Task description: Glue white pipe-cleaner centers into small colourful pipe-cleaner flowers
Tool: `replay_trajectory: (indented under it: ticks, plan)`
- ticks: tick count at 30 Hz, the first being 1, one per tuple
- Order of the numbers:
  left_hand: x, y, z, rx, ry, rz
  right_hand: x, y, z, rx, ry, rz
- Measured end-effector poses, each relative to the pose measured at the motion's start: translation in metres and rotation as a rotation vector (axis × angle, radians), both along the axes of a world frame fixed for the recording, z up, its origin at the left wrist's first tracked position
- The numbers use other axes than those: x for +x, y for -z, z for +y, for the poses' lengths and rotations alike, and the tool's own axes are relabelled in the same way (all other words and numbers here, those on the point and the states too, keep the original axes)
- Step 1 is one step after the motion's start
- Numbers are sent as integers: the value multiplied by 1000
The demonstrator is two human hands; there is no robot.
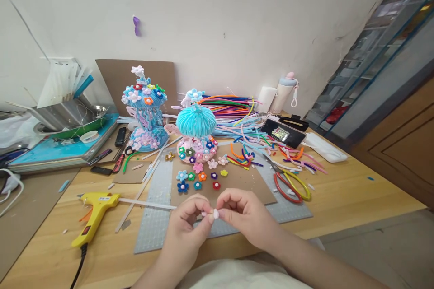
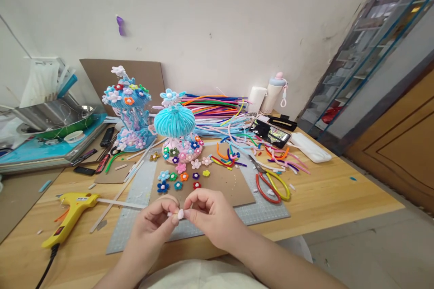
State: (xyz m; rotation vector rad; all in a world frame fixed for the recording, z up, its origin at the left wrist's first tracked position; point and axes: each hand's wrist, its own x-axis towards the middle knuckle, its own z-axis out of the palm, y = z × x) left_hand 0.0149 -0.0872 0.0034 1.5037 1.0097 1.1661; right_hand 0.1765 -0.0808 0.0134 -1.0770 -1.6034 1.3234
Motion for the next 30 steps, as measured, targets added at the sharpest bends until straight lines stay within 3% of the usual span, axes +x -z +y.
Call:
replay_trajectory:
  ticks: [5, 8, 11, 13, 16, 19, 21, 23, 25, 30]
  plan:
    - [5, 7, 2, -29, -158, 16, 1, -2, -14, 501, 27, -452]
    - [6, 7, 2, 142, -202, 209, 6, -8, -19, 661, -29, -644]
    - [2, 2, 2, 340, -122, 386, 12, -18, -17, 746, -74, -740]
    - [-1, -3, 2, 403, -39, 444, 17, -25, -13, 683, -103, -697]
    - [-5, -11, 2, 312, 117, 397, 20, -32, -3, 320, -146, -426]
    - [-5, -13, 2, 104, 202, 163, 16, -28, 4, -48, -202, -81]
    - [-3, -10, 1, -25, 177, -59, 10, -21, 3, -155, -217, 114]
    - [1, -6, 2, -111, 106, -237, 3, -13, 0, -170, -184, 241]
    - [4, -1, 3, -133, 19, -312, -2, -7, -4, -85, -125, 234]
    - [7, 5, 5, -85, -62, -270, -2, -5, -8, 371, -13, -94]
